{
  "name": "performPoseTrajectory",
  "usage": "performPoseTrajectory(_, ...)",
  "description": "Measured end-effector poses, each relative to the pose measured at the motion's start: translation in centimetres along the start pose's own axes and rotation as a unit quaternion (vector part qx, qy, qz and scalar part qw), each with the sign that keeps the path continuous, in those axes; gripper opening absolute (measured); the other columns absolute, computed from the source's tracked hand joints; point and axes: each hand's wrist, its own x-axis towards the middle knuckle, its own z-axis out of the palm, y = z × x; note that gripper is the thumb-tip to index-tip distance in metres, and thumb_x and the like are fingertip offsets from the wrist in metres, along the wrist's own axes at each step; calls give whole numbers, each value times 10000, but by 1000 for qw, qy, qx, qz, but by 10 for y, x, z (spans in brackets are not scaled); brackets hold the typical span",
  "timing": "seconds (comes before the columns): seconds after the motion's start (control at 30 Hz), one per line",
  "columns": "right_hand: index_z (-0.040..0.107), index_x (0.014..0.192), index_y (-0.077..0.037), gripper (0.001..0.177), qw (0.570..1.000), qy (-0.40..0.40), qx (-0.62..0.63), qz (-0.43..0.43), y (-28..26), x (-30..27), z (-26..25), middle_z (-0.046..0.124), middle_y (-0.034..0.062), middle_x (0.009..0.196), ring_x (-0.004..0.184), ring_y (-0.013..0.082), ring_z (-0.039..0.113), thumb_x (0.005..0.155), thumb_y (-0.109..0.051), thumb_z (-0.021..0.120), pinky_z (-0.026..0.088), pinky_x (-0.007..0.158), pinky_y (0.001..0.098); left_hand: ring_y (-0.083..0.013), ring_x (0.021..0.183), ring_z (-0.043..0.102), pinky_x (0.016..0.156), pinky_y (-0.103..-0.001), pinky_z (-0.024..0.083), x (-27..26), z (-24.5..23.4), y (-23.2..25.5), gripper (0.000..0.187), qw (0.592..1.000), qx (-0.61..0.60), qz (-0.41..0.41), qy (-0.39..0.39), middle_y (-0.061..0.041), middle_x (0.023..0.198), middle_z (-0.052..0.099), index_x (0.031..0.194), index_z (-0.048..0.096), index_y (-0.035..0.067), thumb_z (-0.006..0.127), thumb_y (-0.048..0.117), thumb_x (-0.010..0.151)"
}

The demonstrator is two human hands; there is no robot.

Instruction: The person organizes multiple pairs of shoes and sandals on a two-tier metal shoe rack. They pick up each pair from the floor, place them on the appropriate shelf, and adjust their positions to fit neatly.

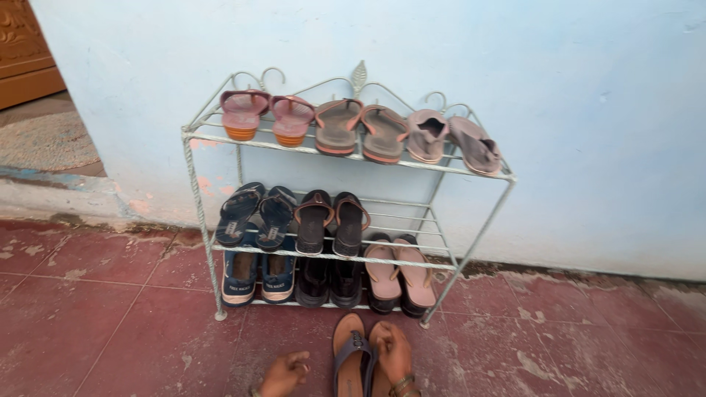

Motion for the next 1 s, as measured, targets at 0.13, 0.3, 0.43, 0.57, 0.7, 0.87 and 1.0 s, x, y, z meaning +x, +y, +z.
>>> performPoseTrajectory(0.13, 492, 1423, -139, 627, 993, -115, -33, 5, -49, 45, 32, 557, 142, 1448, 927, 351, 709, 841, -95, 720, 559, 885, 430, -105, 698, 675, 612, -275, 540, 9, -29, -13, 429, 992, -90, -81, 27, -50, 1008, 777, 1377, 609, 36, 600, 103, 953)
performPoseTrajectory(0.3, 271, 1544, -47, 869, 975, -151, -126, -97, -56, 110, 83, 369, 224, 1535, 1180, 436, 580, 815, -77, 744, 504, 955, 478, -105, 716, 660, 608, -259, 534, 35, -33, -3, 415, 983, -151, -73, 79, -75, 1001, 757, 1363, 608, 23, 600, 109, 958)
performPoseTrajectory(0.43, 343, 1476, -27, 815, 958, -208, -187, -57, -29, 124, 108, 450, 237, 1434, 1180, 409, 595, 797, -113, 784, 507, 1003, 455, -77, 744, 654, 646, -251, 543, 50, -25, 11, 429, 980, -154, -84, 96, -45, 1023, 747, 1377, 615, 53, 588, 124, 955)
performPoseTrajectory(0.57, 678, 1127, -46, 397, 981, -115, -139, -68, -20, 94, 119, 703, 181, 1197, 1101, 370, 677, 752, -110, 793, 545, 961, 435, -163, 829, 647, 704, -322, 525, 63, -10, 9, 440, 980, -147, -71, 112, -108, 1113, 765, 1377, 646, 44, 619, 203, 967)
performPoseTrajectory(0.7, 698, 1023, -28, 377, 992, -119, -34, -13, -49, 28, 122, 745, 166, 995, 954, 321, 723, 705, -156, 852, 562, 844, 405, -256, 1286, 575, 1014, -400, 472, 59, 0, 9, 616, 978, -134, -98, 125, -120, 1415, 610, 1448, 556, 57, 594, 447, 974)
performPoseTrajectory(0.87, 696, 1036, -55, 327, 978, -187, -22, 86, -143, -37, 71, 722, 133, 801, 647, 222, 671, 752, -166, 814, 535, 650, 361, -404, 1330, 638, 1085, -477, 530, 35, -6, 17, 1064, 969, -174, -170, 46, -323, 1469, 587, 1486, 442, -97, 722, 742, 895)
performPoseTrajectory(1.0, 709, 1080, -116, 323, 969, -180, -86, 149, -162, -39, 17, 673, 146, 707, 586, 181, 611, 776, -175, 802, 482, 591, 337, -319, 1319, 601, 1066, -513, 489, -11, 3, 36, 1016, 962, -189, -160, -113, -167, 1524, 521, 1580, 412, 173, 556, 793, 788)
